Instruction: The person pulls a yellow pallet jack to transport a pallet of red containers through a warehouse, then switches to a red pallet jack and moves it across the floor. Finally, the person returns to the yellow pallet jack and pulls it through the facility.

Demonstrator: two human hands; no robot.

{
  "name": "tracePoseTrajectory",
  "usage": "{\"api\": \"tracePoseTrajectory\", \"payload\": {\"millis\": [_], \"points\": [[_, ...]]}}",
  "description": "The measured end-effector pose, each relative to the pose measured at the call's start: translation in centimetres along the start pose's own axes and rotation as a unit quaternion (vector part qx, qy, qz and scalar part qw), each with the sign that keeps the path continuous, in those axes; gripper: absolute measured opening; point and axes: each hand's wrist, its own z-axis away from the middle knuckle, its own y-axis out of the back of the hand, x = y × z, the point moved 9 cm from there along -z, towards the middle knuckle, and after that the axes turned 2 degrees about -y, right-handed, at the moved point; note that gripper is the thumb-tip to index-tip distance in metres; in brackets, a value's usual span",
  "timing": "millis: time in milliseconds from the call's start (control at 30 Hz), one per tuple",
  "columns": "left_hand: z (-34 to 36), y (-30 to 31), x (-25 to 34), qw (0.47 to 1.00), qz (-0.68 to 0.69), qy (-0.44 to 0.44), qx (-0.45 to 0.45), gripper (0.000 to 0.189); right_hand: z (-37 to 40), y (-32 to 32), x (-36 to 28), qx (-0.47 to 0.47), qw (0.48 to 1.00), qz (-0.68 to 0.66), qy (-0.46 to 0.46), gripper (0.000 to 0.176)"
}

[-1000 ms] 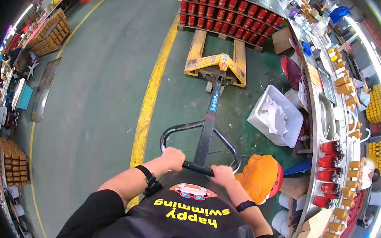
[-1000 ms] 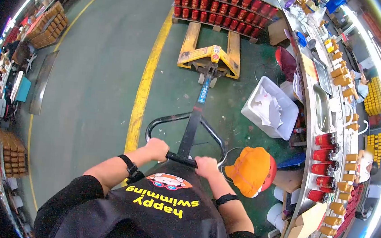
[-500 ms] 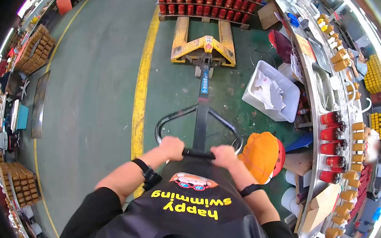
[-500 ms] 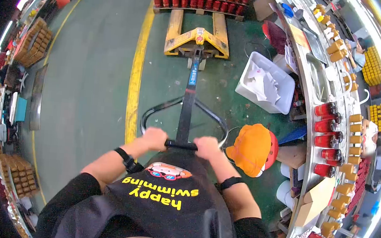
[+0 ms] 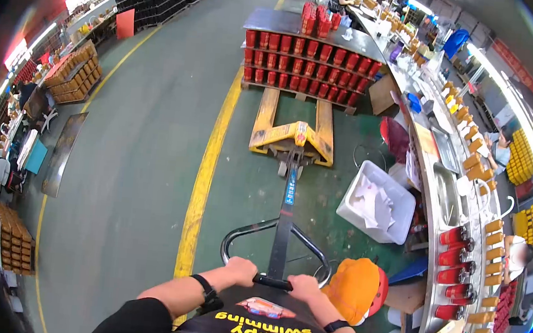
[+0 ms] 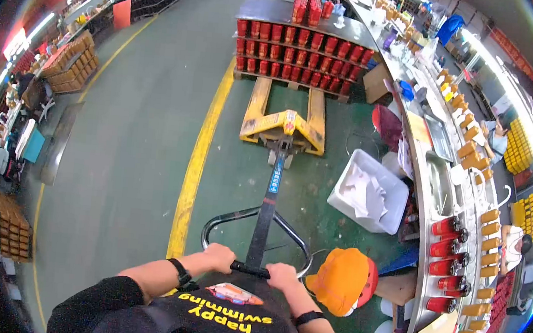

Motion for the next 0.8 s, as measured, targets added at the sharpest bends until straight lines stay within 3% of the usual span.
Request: {"api": "tracePoseTrajectory", "payload": {"millis": [100, 167, 200, 300, 367, 433, 467, 533, 567, 633, 700, 733, 800], "points": [[3.6, 14.0, 0.6, 0.992, -0.014, -0.009, 0.124, 0.029, 2.6, 15.4, -0.7, 0.101, 0.994, 0.026, -0.009, 0.028], [4.1, 22.7, 0.4, 0.978, -0.027, -0.030, 0.204, 0.030, 3.7, 24.8, 0.3, 0.266, 0.964, -0.013, -0.003, 0.028], [3.9, 24.9, 0.4, 0.973, -0.029, -0.042, 0.226, 0.030, 3.8, 27.5, 0.6, 0.290, 0.957, 0.005, -0.015, 0.025], [3.7, 19.7, 0.6, 0.989, -0.024, -0.023, 0.146, 0.031, 3.5, 22.0, 0.0, 0.219, 0.974, 0.044, -0.029, 0.027], [0.6, 7.7, 0.0, 0.997, -0.023, -0.034, 0.064, 0.031, 1.3, 8.8, 0.0, 0.090, 0.995, 0.031, -0.003, 0.030], [-2.6, -4.3, -1.0, 0.999, 0.020, -0.049, 0.015, 0.030, -1.5, -4.3, 0.9, 0.026, 0.999, -0.015, 0.023, 0.031], [-4.3, -6.7, -1.8, 0.997, 0.041, -0.060, 0.001, 0.030, -3.3, -7.4, 1.7, -0.003, 0.999, -0.039, 0.025, 0.033], [-1.1, -0.1, -0.1, 0.998, -0.019, -0.052, -0.017, 0.031, -1.4, -0.6, 0.0, -0.021, 0.999, 0.031, 0.039, 0.034], [-0.1, 3.7, 0.1, 0.999, -0.016, -0.048, 0.008, 0.034, -0.4, 4.1, -0.2, 0.038, 0.998, 0.007, 0.052, 0.031], [2.9, 15.0, 0.6, 0.989, -0.035, -0.044, 0.135, 0.034, 1.3, 15.6, -0.2, 0.081, 0.995, 0.052, -0.015, 0.029], [3.8, 24.6, -0.1, 0.974, -0.034, -0.044, 0.221, 0.030, 2.3, 26.3, 0.6, 0.186, 0.982, 0.027, -0.032, 0.030], [4.1, 27.4, 0.0, 0.966, -0.038, -0.049, 0.252, 0.030, 2.6, 29.3, 0.8, 0.220, 0.975, 0.018, -0.033, 0.031], [3.8, 26.1, 0.1, 0.967, -0.038, -0.065, 0.242, 0.030, 2.5, 27.9, 0.7, 0.231, 0.973, 0.020, -0.022, 0.031]]}}
